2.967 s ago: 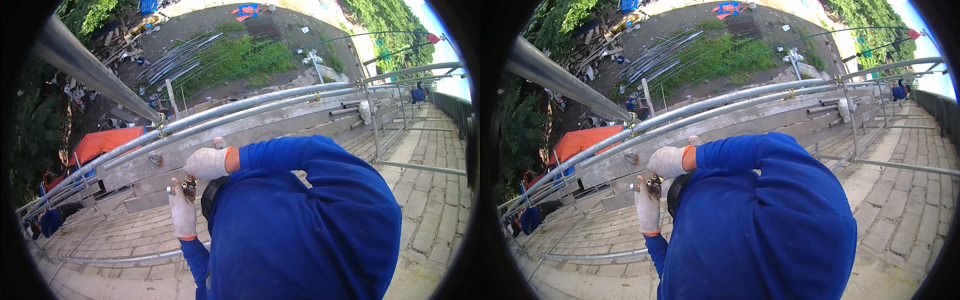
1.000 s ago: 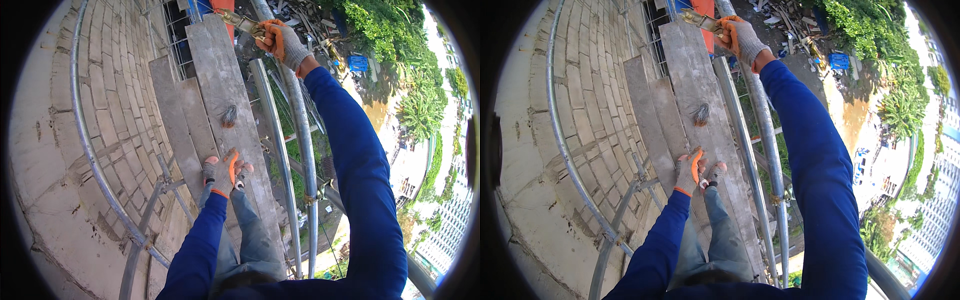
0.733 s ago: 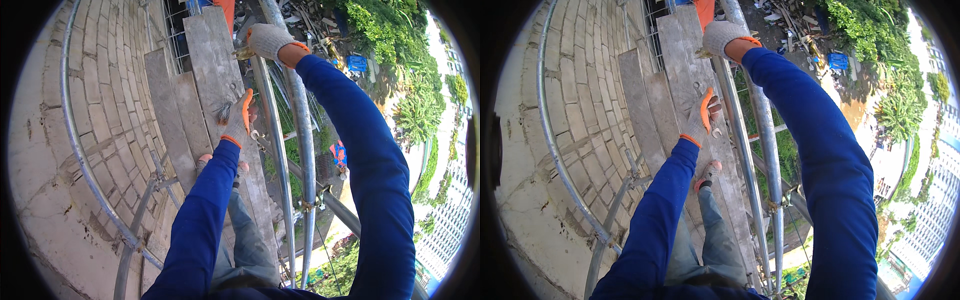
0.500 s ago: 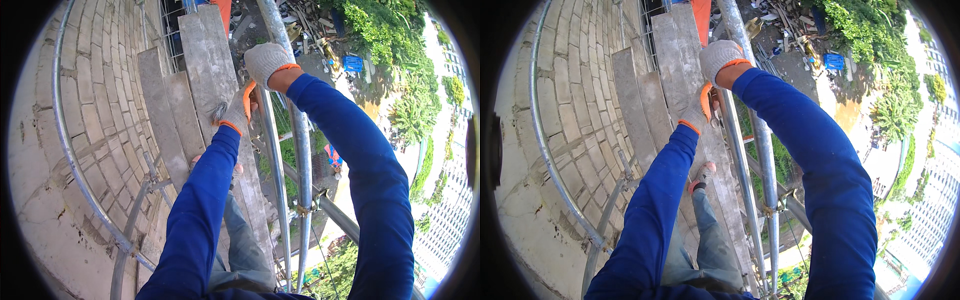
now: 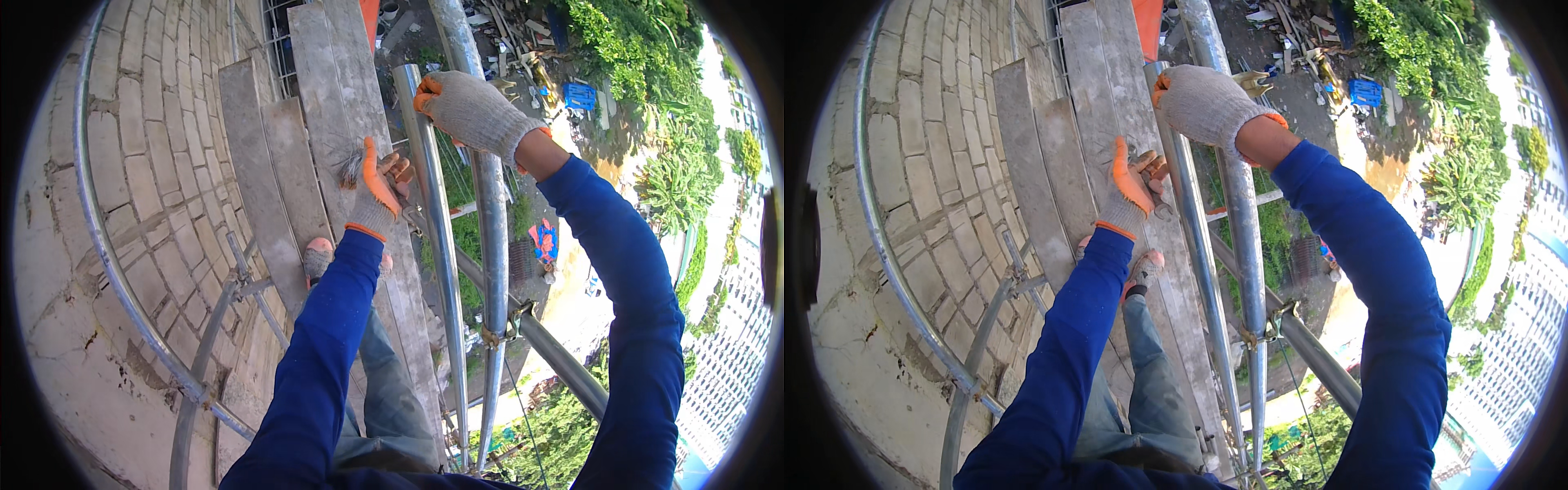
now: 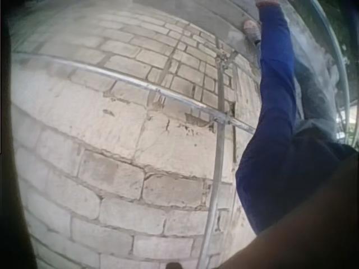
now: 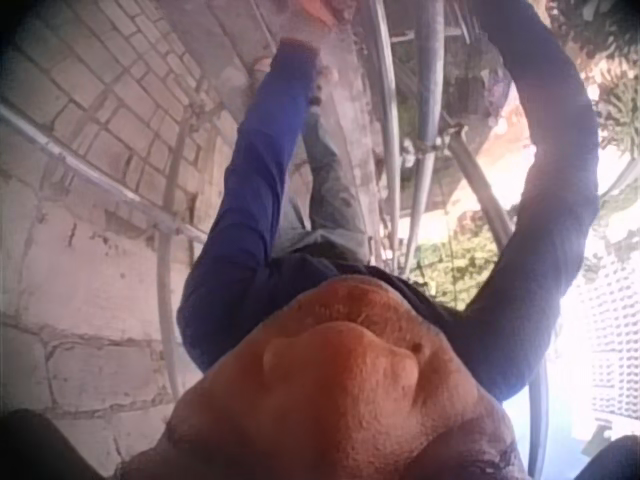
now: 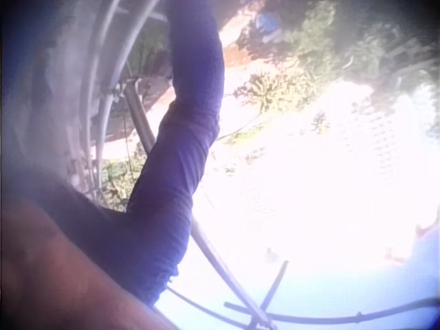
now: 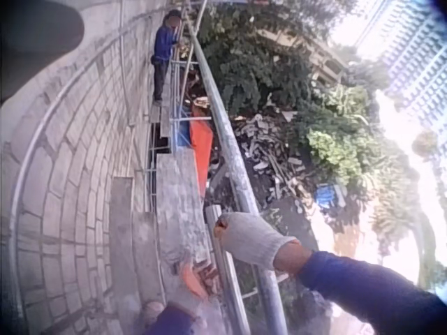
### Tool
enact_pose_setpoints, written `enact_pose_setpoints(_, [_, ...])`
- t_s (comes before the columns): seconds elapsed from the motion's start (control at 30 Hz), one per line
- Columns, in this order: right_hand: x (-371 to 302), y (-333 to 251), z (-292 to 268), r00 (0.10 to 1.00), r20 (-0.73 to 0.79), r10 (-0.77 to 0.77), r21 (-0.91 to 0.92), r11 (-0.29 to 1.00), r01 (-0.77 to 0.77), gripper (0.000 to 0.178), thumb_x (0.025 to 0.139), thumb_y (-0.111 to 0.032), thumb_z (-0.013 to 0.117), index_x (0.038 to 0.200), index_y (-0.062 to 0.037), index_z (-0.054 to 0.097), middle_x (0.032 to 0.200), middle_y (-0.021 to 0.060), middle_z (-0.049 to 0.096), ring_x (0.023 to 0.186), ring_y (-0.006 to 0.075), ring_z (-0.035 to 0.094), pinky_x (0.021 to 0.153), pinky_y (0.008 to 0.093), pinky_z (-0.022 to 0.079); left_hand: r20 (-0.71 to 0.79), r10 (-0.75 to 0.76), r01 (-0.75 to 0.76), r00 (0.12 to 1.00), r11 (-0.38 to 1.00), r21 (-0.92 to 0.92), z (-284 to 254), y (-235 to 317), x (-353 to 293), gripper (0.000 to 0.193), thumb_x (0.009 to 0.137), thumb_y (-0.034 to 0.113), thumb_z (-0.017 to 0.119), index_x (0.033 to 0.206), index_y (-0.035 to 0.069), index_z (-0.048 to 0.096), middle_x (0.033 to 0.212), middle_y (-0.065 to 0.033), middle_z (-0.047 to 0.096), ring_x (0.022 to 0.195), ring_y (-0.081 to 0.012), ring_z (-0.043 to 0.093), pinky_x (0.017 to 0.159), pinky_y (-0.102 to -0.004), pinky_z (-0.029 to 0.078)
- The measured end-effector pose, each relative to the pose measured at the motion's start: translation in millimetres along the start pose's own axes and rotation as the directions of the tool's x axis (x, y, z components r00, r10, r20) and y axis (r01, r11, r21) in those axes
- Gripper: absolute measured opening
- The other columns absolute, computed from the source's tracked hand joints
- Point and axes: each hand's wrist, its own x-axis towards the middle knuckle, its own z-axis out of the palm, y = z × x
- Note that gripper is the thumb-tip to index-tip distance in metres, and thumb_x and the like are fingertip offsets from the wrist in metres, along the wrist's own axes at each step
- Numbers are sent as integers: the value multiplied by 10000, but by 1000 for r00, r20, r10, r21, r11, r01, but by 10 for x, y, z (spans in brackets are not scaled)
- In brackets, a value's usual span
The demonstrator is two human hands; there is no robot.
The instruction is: The person assembles a metal scaffolding structure against a brick wall. They position metal poles, attach them using metal clamps, and tighten the connections with a wrench. The person moves along the wooden planks of the scaffolding to reach different sections.
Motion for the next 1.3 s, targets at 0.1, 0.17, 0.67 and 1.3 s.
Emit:
enact_pose_setpoints(0.1, [53,-187,-1,993,39,-113,-4,994,113,378,1038,-349,491,1193,-32,629,681,86,632,550,182,641,568,363,529,-71,136,-128,988,985,113,385,184,92,861,837,803,558,1216,31,602,1110,-118,653,958,-265,599,730,-474,524])
enact_pose_setpoints(0.17, [137,-290,-27,987,103,-124,-50,990,129,379,1034,-347,501,1189,-23,620,675,88,623,548,175,633,556,360,525,126,45,-64,991,986,156,123,216,250,869,862,782,546,1316,40,549,1242,-137,611,1060,-295,584,857,-493,503])
enact_pose_setpoints(0.67, [-195,-432,256,988,-35,-152,-280,950,137,233,919,-159,602,1129,-68,645,914,174,714,868,360,714,749,473,572,434,183,-76,882,965,-251,449,77,205,634,995,592,514,1421,122,489,1363,-124,581,1204,-275,604,991,-453,533])
enact_pose_setpoints(1.3, [-280,-229,356,819,-492,-295,-173,955,240,260,931,-196,695,1175,-109,722,958,109,741,795,216,731,719,340,600,600,314,-119,736,932,-341,516,-54,358,703,964,649,498,1339,58,558,1138,-202,688,885,-283,736,630,-385,645])
